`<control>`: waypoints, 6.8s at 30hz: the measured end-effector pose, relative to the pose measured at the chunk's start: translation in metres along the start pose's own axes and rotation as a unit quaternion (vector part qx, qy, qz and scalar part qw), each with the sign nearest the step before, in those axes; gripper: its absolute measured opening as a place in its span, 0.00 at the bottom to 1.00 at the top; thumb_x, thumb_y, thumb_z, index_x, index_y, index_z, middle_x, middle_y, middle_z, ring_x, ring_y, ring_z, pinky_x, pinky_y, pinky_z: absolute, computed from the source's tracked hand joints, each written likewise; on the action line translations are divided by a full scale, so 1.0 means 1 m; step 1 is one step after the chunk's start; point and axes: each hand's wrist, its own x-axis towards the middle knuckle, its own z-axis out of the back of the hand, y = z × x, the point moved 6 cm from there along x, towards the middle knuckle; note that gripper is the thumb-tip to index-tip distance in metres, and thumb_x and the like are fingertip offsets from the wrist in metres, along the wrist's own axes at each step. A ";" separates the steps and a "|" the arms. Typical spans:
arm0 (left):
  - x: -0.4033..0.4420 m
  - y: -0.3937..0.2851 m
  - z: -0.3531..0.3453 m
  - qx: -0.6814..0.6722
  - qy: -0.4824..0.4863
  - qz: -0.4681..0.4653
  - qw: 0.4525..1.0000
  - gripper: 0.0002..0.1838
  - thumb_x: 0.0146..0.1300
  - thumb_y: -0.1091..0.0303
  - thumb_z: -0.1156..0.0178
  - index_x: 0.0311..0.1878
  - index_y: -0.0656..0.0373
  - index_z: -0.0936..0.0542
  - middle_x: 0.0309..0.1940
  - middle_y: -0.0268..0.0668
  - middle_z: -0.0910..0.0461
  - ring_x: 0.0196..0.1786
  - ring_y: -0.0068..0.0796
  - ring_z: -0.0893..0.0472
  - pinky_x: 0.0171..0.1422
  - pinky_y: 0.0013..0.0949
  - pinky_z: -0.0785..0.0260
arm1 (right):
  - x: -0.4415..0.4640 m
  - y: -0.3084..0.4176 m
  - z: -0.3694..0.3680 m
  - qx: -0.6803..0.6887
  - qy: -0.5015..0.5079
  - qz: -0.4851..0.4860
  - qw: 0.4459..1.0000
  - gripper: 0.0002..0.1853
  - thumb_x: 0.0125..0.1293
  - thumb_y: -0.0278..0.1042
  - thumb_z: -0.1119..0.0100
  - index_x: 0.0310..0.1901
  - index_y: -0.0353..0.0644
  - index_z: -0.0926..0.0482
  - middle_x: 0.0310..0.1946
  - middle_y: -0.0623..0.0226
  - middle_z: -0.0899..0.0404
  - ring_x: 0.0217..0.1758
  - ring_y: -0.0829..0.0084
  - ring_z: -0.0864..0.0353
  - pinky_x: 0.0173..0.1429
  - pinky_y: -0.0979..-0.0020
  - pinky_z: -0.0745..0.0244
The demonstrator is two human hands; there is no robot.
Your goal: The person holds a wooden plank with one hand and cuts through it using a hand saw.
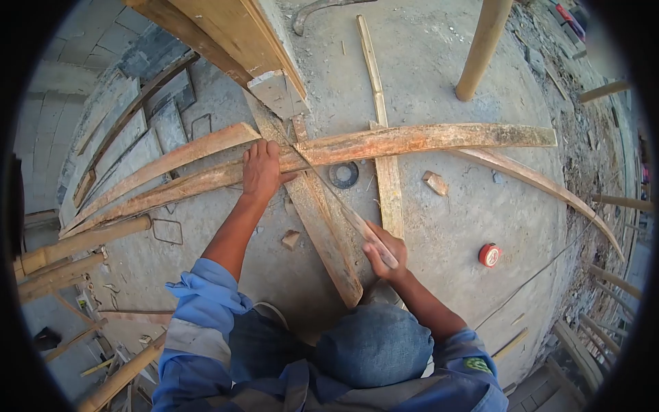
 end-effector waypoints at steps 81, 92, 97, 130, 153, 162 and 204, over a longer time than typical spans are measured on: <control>0.001 0.001 0.000 0.004 0.019 -0.030 0.999 0.43 0.44 0.43 0.16 0.54 0.61 0.26 0.53 0.45 0.26 0.61 0.49 0.26 0.67 0.50 0.33 | 0.090 0.008 -0.047 0.040 -0.012 -0.015 0.999 0.26 0.69 0.36 0.26 0.63 0.28 0.19 0.45 0.44 0.10 0.41 0.57 0.06 0.46 0.66 0.15; -0.004 0.001 -0.003 0.017 0.013 -0.007 1.000 0.42 0.45 0.42 0.16 0.52 0.59 0.26 0.53 0.44 0.25 0.61 0.47 0.26 0.66 0.49 0.33 | 0.010 0.043 0.030 -0.037 0.060 -0.053 0.996 0.27 0.69 0.35 0.28 0.64 0.28 0.20 0.46 0.46 0.09 0.43 0.58 0.05 0.46 0.65 0.13; -0.004 -0.003 0.002 0.011 0.000 -0.019 1.000 0.40 0.45 0.43 0.16 0.52 0.58 0.26 0.53 0.42 0.25 0.61 0.46 0.25 0.66 0.48 0.33 | 0.110 0.030 -0.054 0.019 0.004 -0.038 0.999 0.25 0.71 0.37 0.28 0.64 0.32 0.19 0.44 0.47 0.10 0.44 0.56 0.06 0.47 0.64 0.15; -0.006 -0.002 0.002 -0.016 -0.019 -0.025 0.999 0.42 0.43 0.45 0.15 0.55 0.60 0.25 0.51 0.43 0.25 0.60 0.47 0.26 0.64 0.48 0.34 | 0.096 0.033 -0.045 0.032 0.032 -0.073 0.996 0.27 0.71 0.38 0.27 0.66 0.31 0.21 0.48 0.47 0.11 0.46 0.58 0.07 0.50 0.66 0.16; -0.004 0.001 -0.003 0.006 0.011 0.001 1.000 0.42 0.40 0.47 0.14 0.53 0.59 0.24 0.52 0.43 0.23 0.60 0.47 0.25 0.65 0.47 0.34 | 0.004 0.034 0.016 -0.014 0.065 -0.075 0.995 0.28 0.69 0.33 0.28 0.67 0.28 0.22 0.52 0.45 0.10 0.47 0.55 0.05 0.52 0.65 0.12; 0.010 -0.001 0.008 -0.008 -0.014 -0.012 1.000 0.41 0.42 0.47 0.14 0.54 0.58 0.24 0.52 0.42 0.24 0.61 0.46 0.26 0.67 0.47 0.34 | 0.022 0.034 0.001 0.002 0.023 -0.076 0.997 0.28 0.71 0.39 0.28 0.65 0.29 0.20 0.48 0.45 0.10 0.48 0.55 0.06 0.54 0.65 0.14; -0.010 0.000 -0.007 -0.017 0.010 -0.010 1.000 0.45 0.43 0.36 0.17 0.53 0.59 0.25 0.52 0.42 0.24 0.60 0.44 0.25 0.66 0.48 0.34 | 0.074 0.024 -0.037 0.022 0.023 -0.071 0.997 0.24 0.72 0.34 0.29 0.65 0.33 0.20 0.46 0.51 0.10 0.43 0.64 0.08 0.49 0.67 0.17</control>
